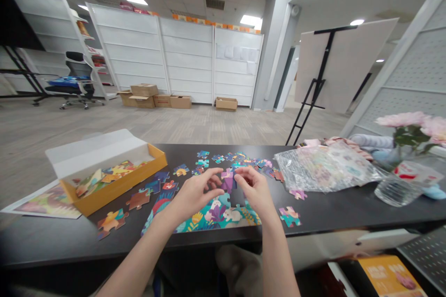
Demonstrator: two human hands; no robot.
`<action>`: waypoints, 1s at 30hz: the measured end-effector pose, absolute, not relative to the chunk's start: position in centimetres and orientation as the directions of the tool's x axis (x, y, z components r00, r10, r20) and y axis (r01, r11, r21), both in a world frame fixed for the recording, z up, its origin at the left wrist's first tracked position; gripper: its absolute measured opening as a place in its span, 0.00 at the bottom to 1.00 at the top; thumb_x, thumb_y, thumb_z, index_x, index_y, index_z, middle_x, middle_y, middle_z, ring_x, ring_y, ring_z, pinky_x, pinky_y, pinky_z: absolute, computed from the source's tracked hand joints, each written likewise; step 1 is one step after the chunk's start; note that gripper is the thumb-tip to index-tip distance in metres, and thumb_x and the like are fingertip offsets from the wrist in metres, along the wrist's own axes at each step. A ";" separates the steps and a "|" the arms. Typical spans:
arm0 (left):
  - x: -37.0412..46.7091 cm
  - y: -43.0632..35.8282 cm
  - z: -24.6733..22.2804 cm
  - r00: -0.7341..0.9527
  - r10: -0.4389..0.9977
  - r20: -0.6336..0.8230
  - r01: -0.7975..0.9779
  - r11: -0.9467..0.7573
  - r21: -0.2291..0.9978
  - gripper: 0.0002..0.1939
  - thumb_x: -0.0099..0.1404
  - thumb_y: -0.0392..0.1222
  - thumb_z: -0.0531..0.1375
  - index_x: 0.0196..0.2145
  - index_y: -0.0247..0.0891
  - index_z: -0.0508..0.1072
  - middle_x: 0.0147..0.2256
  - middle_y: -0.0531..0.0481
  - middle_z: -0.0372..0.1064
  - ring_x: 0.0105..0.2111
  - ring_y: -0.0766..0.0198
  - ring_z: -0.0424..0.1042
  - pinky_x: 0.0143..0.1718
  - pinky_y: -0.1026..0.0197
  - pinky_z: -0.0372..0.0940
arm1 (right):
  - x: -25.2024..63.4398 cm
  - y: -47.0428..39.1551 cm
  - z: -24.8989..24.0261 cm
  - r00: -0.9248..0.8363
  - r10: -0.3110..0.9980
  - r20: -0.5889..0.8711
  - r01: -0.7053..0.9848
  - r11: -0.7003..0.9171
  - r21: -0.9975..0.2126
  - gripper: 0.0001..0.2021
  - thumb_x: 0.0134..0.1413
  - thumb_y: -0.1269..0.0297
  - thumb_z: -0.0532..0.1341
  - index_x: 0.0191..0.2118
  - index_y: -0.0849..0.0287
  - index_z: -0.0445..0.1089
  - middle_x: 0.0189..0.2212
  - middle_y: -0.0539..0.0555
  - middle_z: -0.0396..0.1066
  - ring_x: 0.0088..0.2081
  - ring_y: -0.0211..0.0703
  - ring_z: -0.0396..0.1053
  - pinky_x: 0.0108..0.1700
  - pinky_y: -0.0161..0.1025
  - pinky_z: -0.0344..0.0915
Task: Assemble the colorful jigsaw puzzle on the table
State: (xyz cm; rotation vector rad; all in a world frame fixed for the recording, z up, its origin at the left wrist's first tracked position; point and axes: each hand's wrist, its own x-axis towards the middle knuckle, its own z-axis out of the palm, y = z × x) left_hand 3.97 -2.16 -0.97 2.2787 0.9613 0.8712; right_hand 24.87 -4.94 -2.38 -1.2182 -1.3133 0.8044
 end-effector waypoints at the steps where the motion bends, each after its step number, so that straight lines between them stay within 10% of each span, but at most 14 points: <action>1: 3.9 -2.1 -1.0 0.543 0.759 0.360 0.433 -0.620 0.654 0.23 0.64 0.43 0.64 0.56 0.46 0.66 0.42 0.55 0.77 0.38 0.63 0.77 0.38 0.62 0.67 | 24.9 -4.9 -2.4 0.155 0.950 0.271 0.195 0.240 -0.951 0.18 0.51 0.49 0.67 0.39 0.59 0.74 0.29 0.53 0.73 0.27 0.38 0.66 0.25 0.33 0.59; 30: 2.0 -1.3 -1.9 0.534 0.753 0.386 0.435 -0.636 0.638 0.22 0.68 0.41 0.60 0.59 0.47 0.65 0.45 0.51 0.76 0.40 0.61 0.76 0.43 0.60 0.69 | 23.8 -5.4 -1.9 -0.065 0.973 0.223 0.221 0.232 -0.947 0.24 0.49 0.62 0.70 0.52 0.55 0.67 0.29 0.46 0.72 0.27 0.36 0.65 0.31 0.35 0.60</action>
